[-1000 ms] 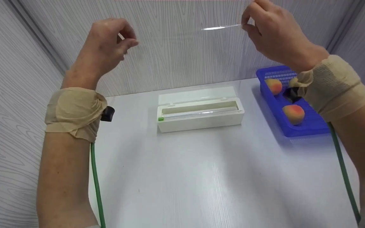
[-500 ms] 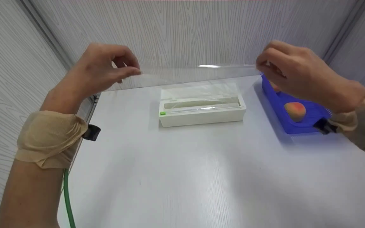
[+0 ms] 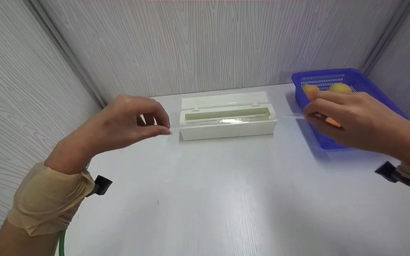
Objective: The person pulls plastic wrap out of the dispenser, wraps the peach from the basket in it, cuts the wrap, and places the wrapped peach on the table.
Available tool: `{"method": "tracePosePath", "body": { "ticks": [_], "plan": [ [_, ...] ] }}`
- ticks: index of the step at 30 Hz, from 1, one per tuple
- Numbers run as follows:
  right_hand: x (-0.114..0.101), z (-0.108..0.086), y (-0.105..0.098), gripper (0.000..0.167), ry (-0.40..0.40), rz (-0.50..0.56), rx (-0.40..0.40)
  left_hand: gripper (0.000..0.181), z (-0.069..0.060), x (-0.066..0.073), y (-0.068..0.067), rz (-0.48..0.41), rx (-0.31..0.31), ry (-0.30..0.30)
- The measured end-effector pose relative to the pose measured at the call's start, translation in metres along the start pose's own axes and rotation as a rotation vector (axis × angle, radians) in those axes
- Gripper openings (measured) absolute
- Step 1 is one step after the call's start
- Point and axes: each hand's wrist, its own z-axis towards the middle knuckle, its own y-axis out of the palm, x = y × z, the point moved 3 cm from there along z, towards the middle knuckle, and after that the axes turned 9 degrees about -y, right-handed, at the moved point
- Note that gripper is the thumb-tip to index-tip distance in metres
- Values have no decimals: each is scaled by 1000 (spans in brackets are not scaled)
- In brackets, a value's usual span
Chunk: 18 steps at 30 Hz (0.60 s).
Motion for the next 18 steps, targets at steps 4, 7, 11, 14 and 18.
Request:
{"method": "tracePosePath", "body": {
  "ticks": [4, 7, 11, 14, 18],
  "plan": [
    [-12, -10, 4, 42, 16, 30, -59, 8, -10, 5, 17, -65, -55, 8],
    [-20, -19, 10, 40, 29, 56, -110, 8, -18, 7, 34, -117, -119, 10],
    [-28, -33, 21, 35, 45, 102, -151, 7, -24, 8, 60, -169, -222, -18],
    [-33, -43, 32, 8, 41, 174, -151, 6, -29, 5, 77, -203, -286, -46],
    [-41, -57, 52, 28, 33, 285, -188, 7, -35, 2, 95, -249, -349, -44]
  ]
}}
